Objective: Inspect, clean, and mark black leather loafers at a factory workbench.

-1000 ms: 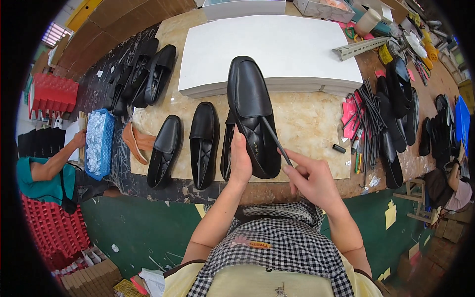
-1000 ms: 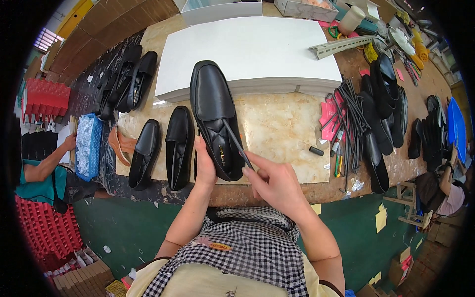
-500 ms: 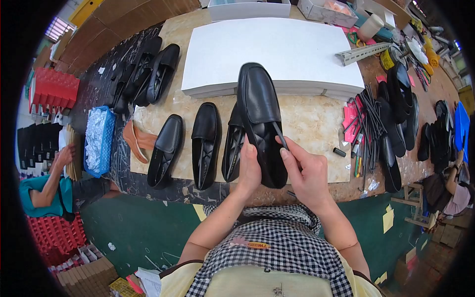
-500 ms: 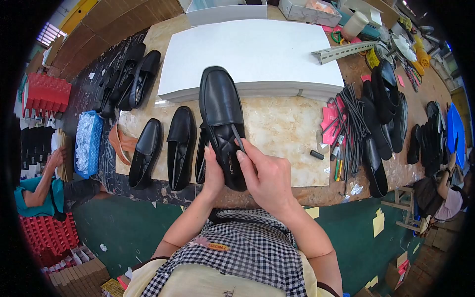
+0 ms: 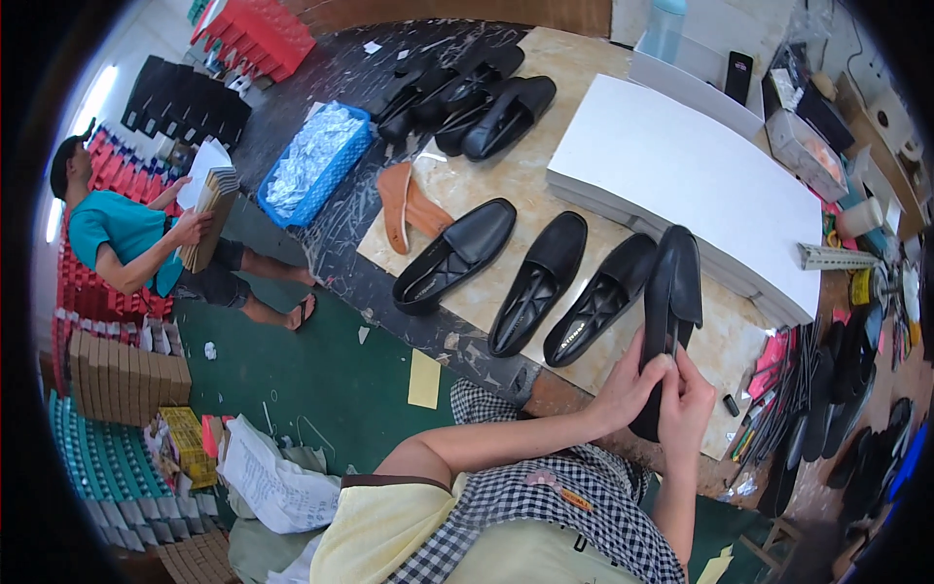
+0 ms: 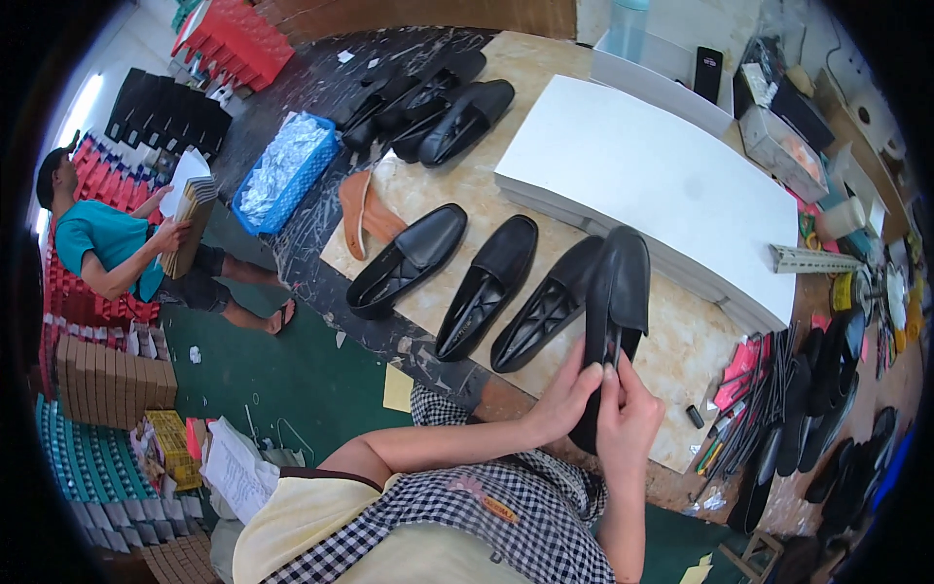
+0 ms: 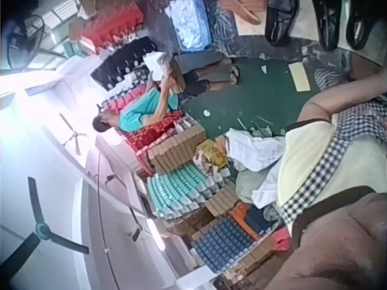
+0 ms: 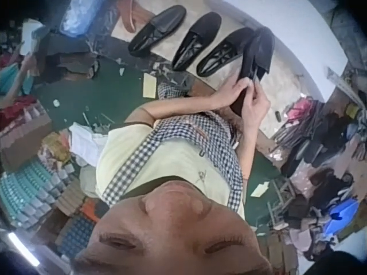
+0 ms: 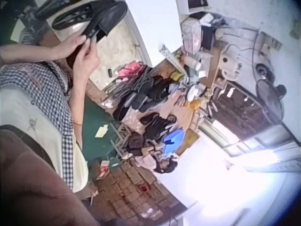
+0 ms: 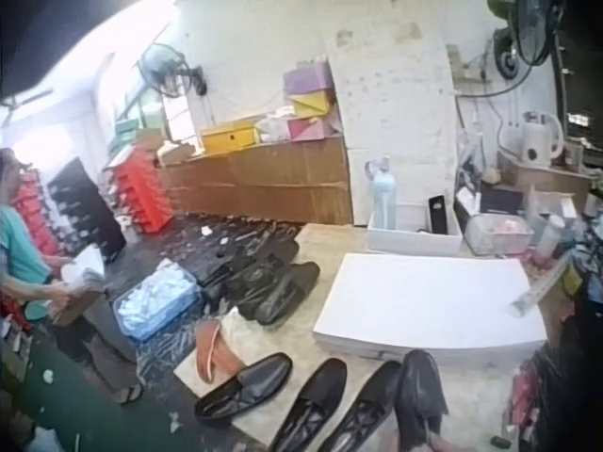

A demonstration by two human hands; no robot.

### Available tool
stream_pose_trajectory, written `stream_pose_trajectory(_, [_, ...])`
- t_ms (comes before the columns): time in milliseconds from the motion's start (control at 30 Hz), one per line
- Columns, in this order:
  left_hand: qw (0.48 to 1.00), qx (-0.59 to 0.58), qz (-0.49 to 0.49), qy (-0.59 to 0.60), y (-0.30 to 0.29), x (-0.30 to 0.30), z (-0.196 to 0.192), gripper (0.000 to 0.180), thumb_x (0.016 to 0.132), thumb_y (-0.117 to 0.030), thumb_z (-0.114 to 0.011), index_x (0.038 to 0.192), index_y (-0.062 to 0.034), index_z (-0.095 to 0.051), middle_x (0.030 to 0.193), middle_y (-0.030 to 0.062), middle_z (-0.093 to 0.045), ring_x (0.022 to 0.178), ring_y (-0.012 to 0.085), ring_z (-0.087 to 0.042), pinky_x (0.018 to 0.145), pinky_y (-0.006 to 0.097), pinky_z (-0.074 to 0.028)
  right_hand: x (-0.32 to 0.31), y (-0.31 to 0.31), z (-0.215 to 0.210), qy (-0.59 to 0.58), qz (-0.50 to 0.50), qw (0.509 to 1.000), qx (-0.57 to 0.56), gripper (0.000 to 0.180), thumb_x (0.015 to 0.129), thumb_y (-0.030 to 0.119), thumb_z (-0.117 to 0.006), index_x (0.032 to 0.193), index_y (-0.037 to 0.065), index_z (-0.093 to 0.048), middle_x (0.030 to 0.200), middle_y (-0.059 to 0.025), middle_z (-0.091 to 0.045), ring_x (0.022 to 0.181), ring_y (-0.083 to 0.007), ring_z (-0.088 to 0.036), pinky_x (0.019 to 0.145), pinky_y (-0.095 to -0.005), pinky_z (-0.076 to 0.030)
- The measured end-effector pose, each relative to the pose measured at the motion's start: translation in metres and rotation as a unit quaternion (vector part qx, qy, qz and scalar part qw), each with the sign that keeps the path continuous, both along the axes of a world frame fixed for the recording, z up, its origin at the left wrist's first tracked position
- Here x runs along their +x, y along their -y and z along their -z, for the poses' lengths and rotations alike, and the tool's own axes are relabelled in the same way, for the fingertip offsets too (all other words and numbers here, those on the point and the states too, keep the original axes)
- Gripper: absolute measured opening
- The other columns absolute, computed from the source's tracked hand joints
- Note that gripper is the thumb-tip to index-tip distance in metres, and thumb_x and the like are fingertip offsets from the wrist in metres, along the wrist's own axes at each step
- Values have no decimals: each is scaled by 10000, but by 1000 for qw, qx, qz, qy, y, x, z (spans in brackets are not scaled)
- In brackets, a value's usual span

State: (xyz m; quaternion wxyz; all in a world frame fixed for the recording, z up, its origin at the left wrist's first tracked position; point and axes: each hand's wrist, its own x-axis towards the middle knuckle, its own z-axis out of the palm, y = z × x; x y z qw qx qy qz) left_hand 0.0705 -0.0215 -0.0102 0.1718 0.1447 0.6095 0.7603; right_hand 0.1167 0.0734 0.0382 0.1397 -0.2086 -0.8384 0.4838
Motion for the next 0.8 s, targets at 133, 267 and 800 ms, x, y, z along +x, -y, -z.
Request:
stream_pose_trajectory(133, [959,-242,66,-132,53,-29,-29,559,848,-309,-713,1284,-9,-531,1271,220,-500,1253,340,-481,1080,398,-371,23,-23,-30,77,-130,984,-98,334,965,100,-581,1282,13,-640,779,-24,-722,622,-33,-483,556,-222,-398])
stream_pose_trajectory(267, [730,-553,-15,-401,105,-59,-24,602,684,-307,-786,1220,-98,-607,1261,272,-454,1346,475,-310,1116,631,-240,50,-56,-20,81,3,991,-103,329,975,110,-564,1281,21,-644,832,-44,-737,664,-45,-528,596,-228,-426])
stream_pose_trajectory(800, [735,-549,32,-397,146,-61,-13,346,707,-293,-787,992,-125,-687,1165,156,-537,1312,399,-379,1078,621,-278,59,-62,17,191,-27,978,84,330,960,113,-562,1266,28,-652,805,-60,-734,597,-76,-544,546,-238,-449])
